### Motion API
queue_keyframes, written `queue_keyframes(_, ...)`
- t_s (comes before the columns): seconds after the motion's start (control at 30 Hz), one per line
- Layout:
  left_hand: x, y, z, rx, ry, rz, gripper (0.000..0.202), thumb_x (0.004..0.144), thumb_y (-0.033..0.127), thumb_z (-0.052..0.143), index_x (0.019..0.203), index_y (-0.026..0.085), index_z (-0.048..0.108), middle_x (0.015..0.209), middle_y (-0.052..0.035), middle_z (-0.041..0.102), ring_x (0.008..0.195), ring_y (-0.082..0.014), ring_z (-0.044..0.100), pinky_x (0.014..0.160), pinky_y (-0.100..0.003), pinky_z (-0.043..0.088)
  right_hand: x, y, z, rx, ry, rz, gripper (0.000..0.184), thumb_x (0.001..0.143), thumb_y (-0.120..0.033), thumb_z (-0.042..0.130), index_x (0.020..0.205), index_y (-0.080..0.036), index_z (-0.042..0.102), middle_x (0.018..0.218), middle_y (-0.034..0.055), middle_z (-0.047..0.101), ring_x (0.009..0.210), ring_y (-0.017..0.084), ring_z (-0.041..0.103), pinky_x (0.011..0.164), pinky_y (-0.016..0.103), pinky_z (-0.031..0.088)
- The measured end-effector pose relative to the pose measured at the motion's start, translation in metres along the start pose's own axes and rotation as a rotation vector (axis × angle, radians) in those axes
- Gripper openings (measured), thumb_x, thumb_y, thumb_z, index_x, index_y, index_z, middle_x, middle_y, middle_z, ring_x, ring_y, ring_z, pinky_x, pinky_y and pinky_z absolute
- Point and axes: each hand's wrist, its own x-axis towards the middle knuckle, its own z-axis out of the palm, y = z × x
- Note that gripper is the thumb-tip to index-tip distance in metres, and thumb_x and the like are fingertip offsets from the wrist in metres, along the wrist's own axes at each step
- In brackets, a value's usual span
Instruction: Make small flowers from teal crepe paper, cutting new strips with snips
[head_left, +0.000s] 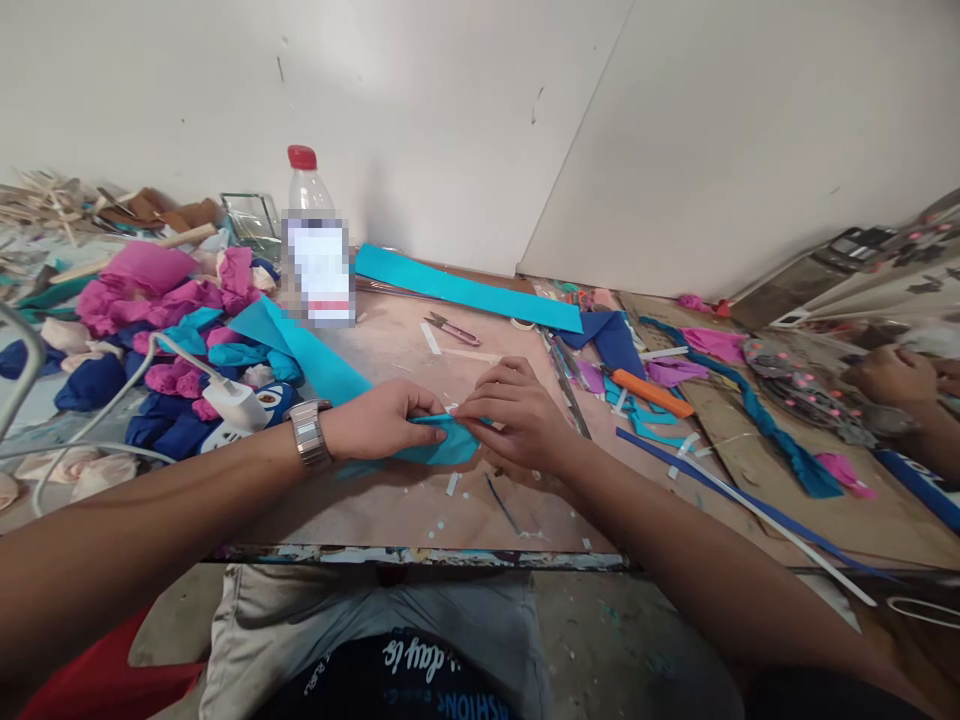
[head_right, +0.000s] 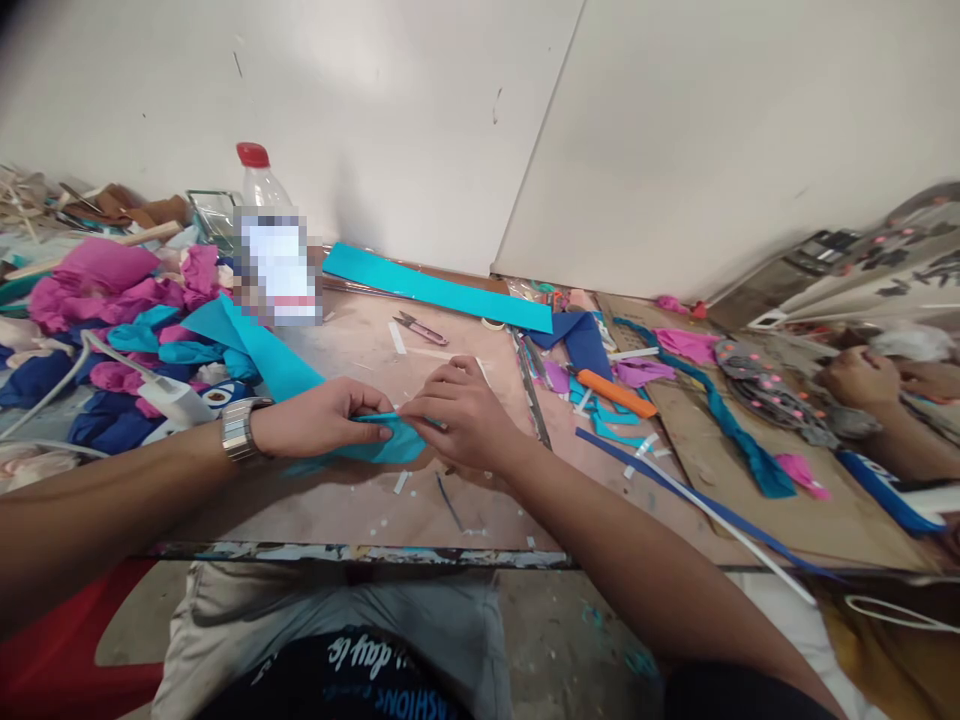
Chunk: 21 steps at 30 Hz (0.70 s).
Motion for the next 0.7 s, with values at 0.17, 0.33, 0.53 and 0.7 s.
queue_keyframes(0.17,-0.0003,0.0051,0.0,-0.141,-0.05,-0.016,0.028,0.082,0.042,0.072,0.086,0.015,0.069,0.072,0.001,0.062,0.063,-0.0106,0.048,0.06,-0.024,0.037,-0.0005,0.0015,-0.0001,0.006,-0.015,-0.034,0.011,0.096,-0.025,0.065,0.096,-0.026,0.076,0.083,0.0017,0.077,0.085,0.02,0.064,0.09,0.044,0.038)
queue_keyframes(0.33,0.0003,0.0017,0.0,-0.046,0.021,0.014,0.037,0.091,0.049,0.062,0.084,0.014,0.069,0.071,0.0005,0.058,0.065,-0.0113,0.045,0.06,-0.025,0.034,0.0003,-0.0007,-0.002,0.008,-0.025,-0.036,0.012,0.097,-0.023,0.064,0.095,-0.025,0.076,0.082,0.0022,0.075,0.084,0.019,0.064,0.088,0.043,0.038)
queue_keyframes(0.53,0.0022,-0.0042,0.001,-0.009,0.032,0.017,0.04,0.092,0.051,0.059,0.084,0.013,0.069,0.066,0.0019,0.052,0.063,-0.0107,0.039,0.057,-0.024,0.031,-0.0011,-0.0018,-0.0003,0.041,-0.039,0.033,0.011,0.096,-0.032,0.067,0.097,-0.025,0.075,0.085,0.0032,0.077,0.087,0.021,0.065,0.092,0.044,0.038)
queue_keyframes(0.7,0.0023,-0.0041,0.0026,0.01,0.058,0.035,0.04,0.092,0.051,0.06,0.083,0.013,0.069,0.068,0.0015,0.054,0.063,-0.0108,0.04,0.057,-0.024,0.032,-0.0005,-0.0011,0.001,0.04,-0.004,0.027,0.01,0.096,-0.03,0.068,0.092,-0.024,0.075,0.083,0.003,0.076,0.085,0.02,0.065,0.091,0.043,0.039)
